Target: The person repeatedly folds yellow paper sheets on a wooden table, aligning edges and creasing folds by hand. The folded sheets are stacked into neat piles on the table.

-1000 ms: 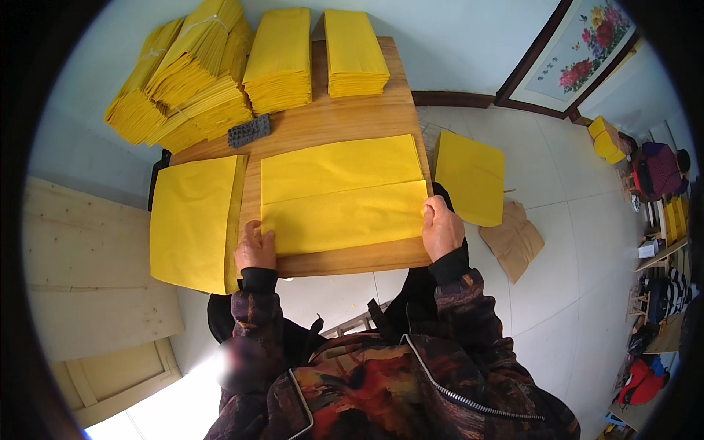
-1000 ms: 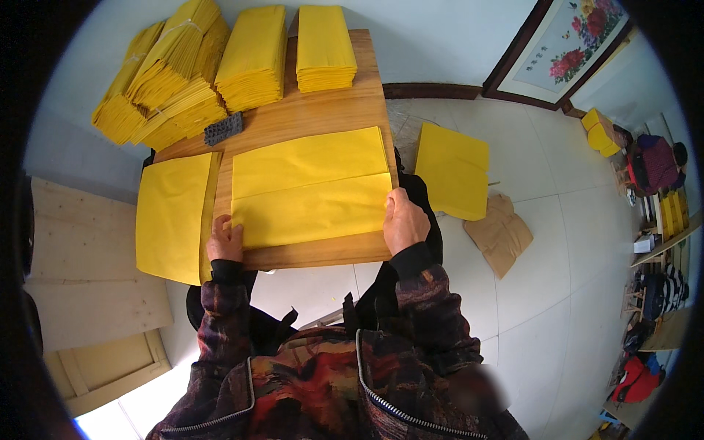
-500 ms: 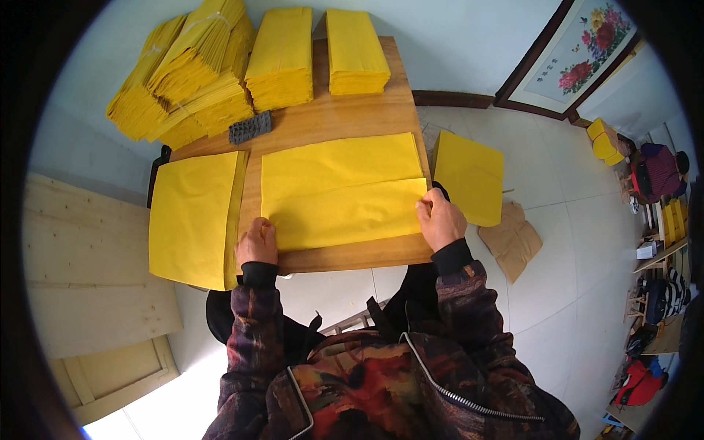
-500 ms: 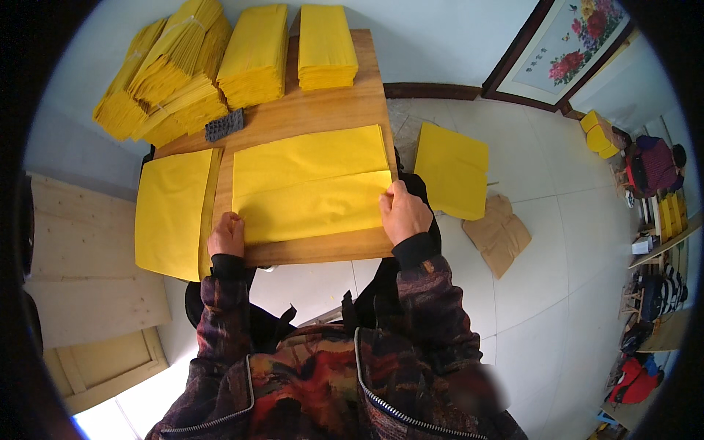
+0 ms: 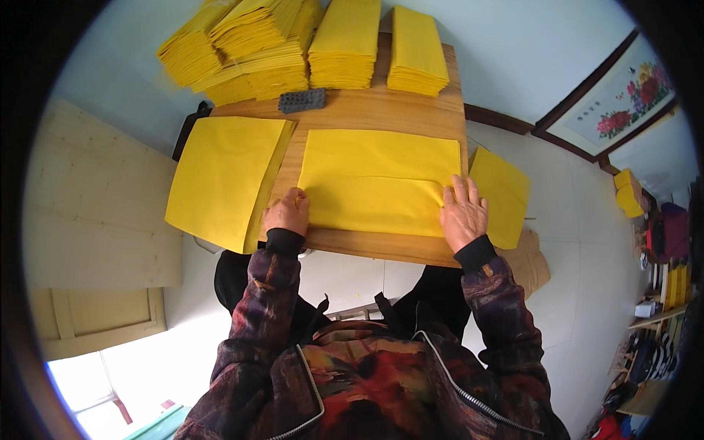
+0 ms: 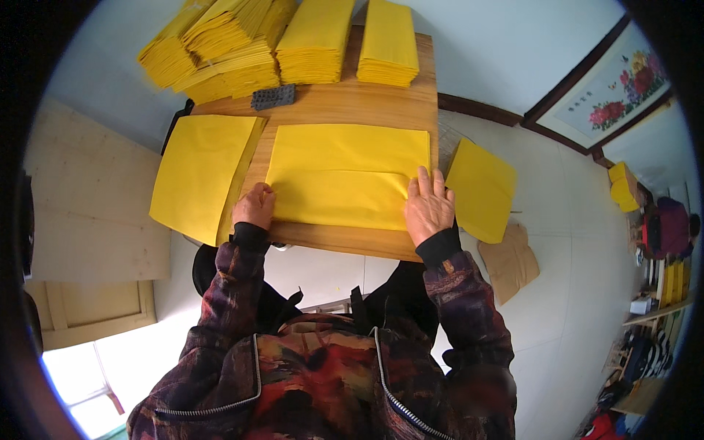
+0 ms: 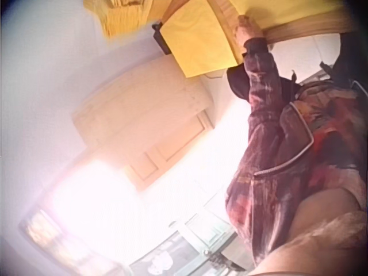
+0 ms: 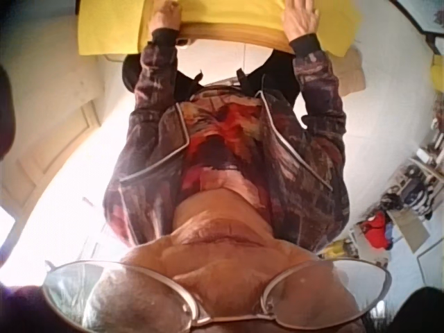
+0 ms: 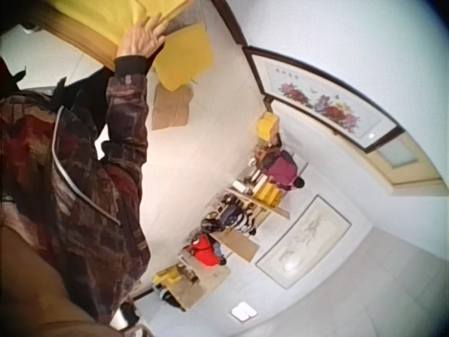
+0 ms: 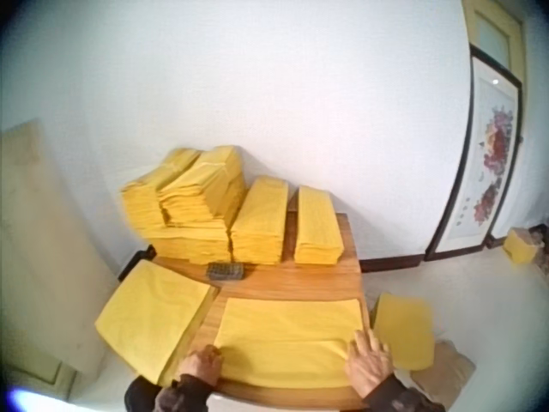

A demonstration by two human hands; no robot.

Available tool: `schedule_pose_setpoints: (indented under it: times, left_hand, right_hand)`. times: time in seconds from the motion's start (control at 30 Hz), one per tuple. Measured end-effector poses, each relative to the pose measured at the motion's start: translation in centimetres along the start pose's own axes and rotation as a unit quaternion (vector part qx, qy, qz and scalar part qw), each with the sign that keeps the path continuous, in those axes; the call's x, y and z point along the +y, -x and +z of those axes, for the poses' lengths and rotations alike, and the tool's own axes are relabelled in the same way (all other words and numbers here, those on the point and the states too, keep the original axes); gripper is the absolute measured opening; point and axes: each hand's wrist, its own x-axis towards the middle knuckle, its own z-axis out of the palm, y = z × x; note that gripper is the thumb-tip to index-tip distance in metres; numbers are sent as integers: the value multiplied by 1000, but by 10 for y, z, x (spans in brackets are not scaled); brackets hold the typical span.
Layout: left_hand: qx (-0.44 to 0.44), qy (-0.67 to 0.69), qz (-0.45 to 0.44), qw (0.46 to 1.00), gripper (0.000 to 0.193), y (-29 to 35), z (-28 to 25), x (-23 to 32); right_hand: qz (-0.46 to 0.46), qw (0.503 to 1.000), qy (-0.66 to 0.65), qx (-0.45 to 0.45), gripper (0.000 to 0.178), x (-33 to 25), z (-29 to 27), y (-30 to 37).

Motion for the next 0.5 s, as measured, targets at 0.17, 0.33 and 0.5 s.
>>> schedule_pose_setpoints:
  times: [0.17, 0.33, 0.5]
  left_hand:
    - [54, 2, 8, 999, 14, 6, 1, 4]
    - [92, -19, 51, 994, 15, 18, -12, 11]
    - [106, 0, 293, 950, 30, 24, 20, 62]
  right_hand:
    - [10, 999, -22, -41, 47, 0, 5, 6]
    - [16, 996, -74, -46, 62, 1, 6, 11]
    - [12, 997, -75, -27, 64, 2, 12, 12]
